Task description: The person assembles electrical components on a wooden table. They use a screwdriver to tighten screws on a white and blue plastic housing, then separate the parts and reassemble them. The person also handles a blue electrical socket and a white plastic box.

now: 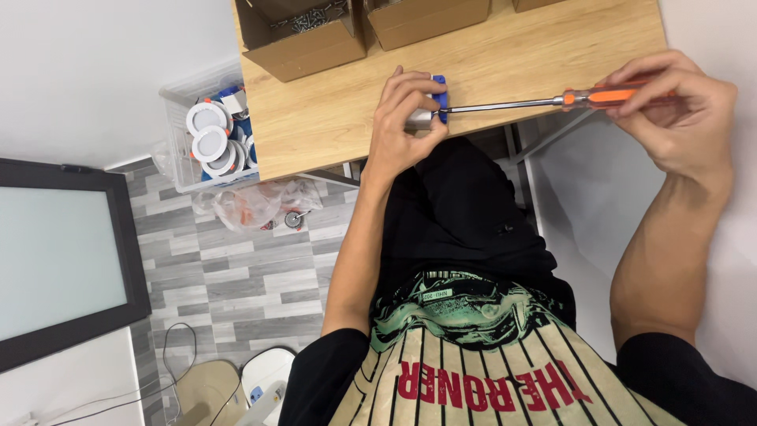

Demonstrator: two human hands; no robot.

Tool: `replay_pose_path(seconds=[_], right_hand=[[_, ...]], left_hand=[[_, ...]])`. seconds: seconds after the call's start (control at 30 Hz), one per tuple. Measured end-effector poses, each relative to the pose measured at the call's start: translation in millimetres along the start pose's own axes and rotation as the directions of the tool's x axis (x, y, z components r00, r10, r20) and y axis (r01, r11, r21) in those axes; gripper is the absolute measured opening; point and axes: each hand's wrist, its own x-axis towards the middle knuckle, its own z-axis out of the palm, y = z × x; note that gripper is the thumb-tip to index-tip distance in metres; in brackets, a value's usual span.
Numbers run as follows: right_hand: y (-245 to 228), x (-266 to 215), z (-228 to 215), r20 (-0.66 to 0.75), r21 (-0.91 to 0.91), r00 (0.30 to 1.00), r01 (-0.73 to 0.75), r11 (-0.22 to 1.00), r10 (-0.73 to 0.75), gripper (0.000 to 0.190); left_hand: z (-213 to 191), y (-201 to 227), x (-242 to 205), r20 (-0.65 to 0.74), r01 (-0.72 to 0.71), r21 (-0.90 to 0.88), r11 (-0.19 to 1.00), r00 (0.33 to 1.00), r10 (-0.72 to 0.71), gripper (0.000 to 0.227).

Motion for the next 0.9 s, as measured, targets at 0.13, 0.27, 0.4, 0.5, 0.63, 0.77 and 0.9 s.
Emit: replay_pose_path(seconds=[0.13,0.27,0.4,0.5,0.63,0.77,0.9], right_hand=[[-35,21,6,0.109,-0.002,0.993,0.041,0.999,-0.04,0.056],[-41,16,6,0.003,-0.099,0.985,-0.169,0.981,0.17,0.01],[-35,14,-4,0.034,-0.165,0.994,0.111,0.98,-0.107,0.021],[-38,10,-6,0.049,-0.111,0.993,0.116,0.987,-0.111,0.022],[-44,7,-6,0.047,-0.149,0.988,0.155,0.976,-0.15,0.022],[-37,1,-8,0.009,-0.128,0.996,0.091,0.988,-0.091,0.023],[-23,0,-5,-0.047,-0.084,0.994,0.091,0.992,-0.095,0.022]], left_hand=[[1,0,2,-0.007,-0.016,0.003,1.0,1.0,0.016,0.018],[0,5,-1,0.003,0.001,0.004,1.0,1.0,-0.001,0.017],[1,8,2,-0.01,-0.006,0.047,0.999,1.0,0.006,0.016],[3,9,2,-0.035,-0.016,0.104,0.994,0.999,0.02,0.015],[5,8,2,-0.064,-0.046,0.164,0.985,0.996,0.057,0.016],[4,5,0,-0.029,-0.04,0.132,0.99,0.999,0.044,0.017],[3,3,-2,-0.024,-0.039,0.128,0.991,0.999,0.042,0.016]])
